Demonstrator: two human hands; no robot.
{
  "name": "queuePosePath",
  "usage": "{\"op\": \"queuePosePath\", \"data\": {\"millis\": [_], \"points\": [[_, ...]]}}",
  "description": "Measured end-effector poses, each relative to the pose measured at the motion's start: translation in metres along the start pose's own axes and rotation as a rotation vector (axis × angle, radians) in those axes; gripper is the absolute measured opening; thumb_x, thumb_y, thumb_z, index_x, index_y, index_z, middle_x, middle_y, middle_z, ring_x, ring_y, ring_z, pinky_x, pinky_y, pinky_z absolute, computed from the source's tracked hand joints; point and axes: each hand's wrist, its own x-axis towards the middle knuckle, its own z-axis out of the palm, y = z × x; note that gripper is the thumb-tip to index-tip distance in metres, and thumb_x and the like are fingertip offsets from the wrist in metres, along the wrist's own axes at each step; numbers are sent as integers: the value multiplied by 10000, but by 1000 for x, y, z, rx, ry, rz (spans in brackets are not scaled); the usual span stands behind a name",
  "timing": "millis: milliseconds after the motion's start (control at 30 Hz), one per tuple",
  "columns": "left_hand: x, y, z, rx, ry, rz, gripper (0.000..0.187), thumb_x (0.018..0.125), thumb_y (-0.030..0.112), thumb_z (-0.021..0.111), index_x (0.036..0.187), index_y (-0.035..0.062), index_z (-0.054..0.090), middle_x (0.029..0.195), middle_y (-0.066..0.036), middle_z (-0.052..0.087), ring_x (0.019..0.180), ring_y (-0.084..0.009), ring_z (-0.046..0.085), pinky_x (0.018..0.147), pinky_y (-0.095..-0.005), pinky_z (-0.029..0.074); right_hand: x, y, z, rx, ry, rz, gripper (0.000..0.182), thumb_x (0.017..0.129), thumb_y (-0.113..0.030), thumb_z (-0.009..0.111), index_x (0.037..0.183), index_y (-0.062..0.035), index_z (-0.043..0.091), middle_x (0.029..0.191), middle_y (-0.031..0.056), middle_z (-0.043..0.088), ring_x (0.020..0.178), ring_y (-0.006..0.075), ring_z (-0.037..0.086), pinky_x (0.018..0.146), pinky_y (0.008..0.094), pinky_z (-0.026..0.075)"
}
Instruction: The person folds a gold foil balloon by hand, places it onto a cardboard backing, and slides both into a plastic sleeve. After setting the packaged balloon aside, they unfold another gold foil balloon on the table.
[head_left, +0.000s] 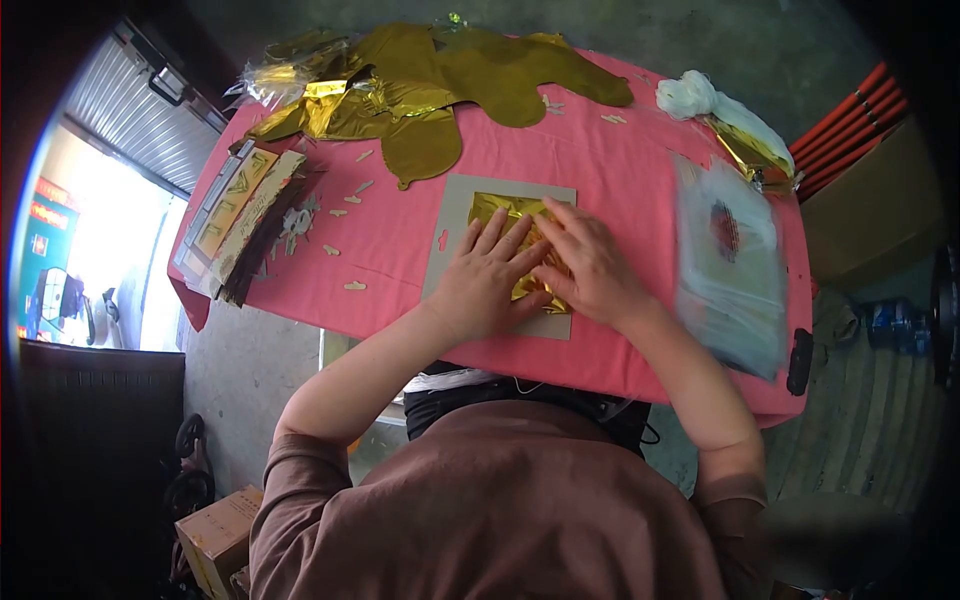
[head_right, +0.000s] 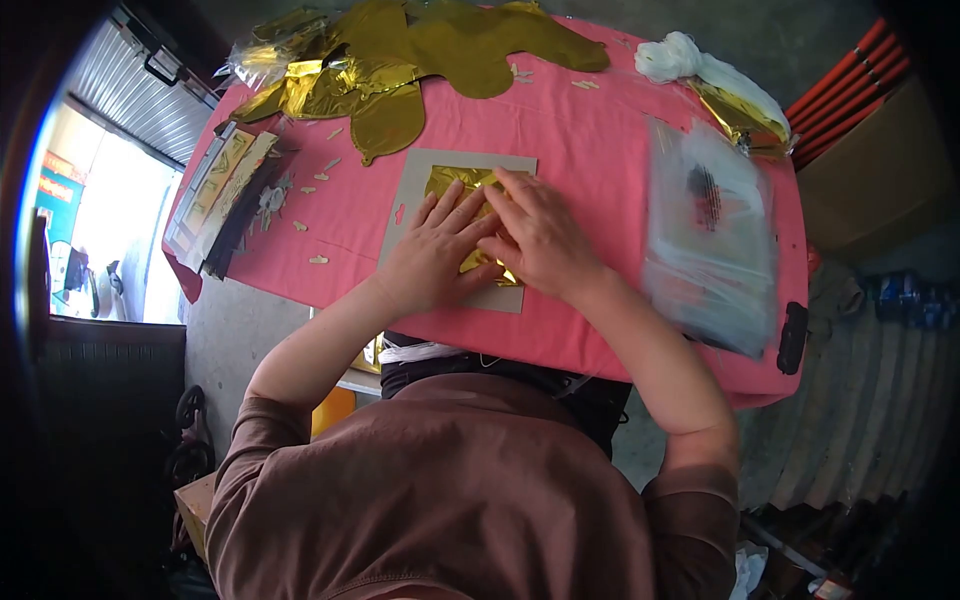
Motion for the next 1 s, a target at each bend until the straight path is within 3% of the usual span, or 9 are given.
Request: {"op": "queuePosePath", "data": {"millis": [33,200,233,267,367,500,567,767,1000], "points": [[1,-1,-2,4,-24,6,620,869,456,555,1393,167,392,1460,-146,330,1369,-382,249,1106,-524,199,-1,5,7,5,-132,20,693,890,-409,553,1391,21,340,1478,188,269,1377,313,254,1127,449,195],[0,-9,2,-97,42,31,589,863,365,576,1362,97,416,1431,-165,370,1372,-364,260,1110,-512,198,-5,15,15,-37,-360,101,792,912,-548,414,1449,-3,210,1521,179,175,1426,310,109,1154,439,87],[0,-19,-3,-344,-6,29,580,855,296,591,1360,79,408,1419,-171,382,1372,-350,267,1111,-511,200,-6,15,15,-75,-389,106,816,913,-576,380,1463,-11,168,1528,179,154,1433,306,77,1157,438,62],[-2,-26,-8,-590,-54,28,576,846,228,606,1357,61,399,1408,-177,395,1372,-335,274,1112,-510,202,-6,15,15,-71,-390,111,816,913,-576,380,1463,-11,168,1528,179,154,1433,306,77,1157,438,62],[-13,-36,-23,-593,-51,21,527,823,132,617,1316,43,450,1358,-184,446,1355,-322,315,1111,-511,216,-5,10,13,-142,-416,126,813,912,-580,380,1464,-19,175,1532,175,142,1434,301,70,1156,441,47],[-26,-43,-25,-522,-43,50,461,793,147,655,1227,44,537,1311,-165,495,1331,-310,361,1099,-513,246,-6,10,14,-177,-393,128,807,908,-581,385,1464,-32,184,1533,179,133,1436,296,56,1152,463,33],[-30,-33,-34,-325,18,88,411,740,172,704,1118,49,598,1235,-133,552,1253,-301,451,1080,-493,290,-6,9,14,-181,-391,128,806,906,-579,392,1464,-35,187,1533,181,131,1436,295,56,1150,472,29],[-13,-11,-28,-353,52,158,441,648,172,743,1054,65,606,1121,-93,582,1082,-280,531,972,-391,417,-5,8,14,-176,-413,151,791,904,-571,407,1458,-44,206,1530,181,143,1435,291,73,1145,494,28],[3,-1,-33,-211,-59,184,394,657,160,729,999,31,582,1083,-100,579,1035,-292,533,897,-385,453,-8,10,15,-123,-366,153,768,897,-537,445,1455,-60,220,1525,185,155,1432,291,92,1142,508,30]]}}
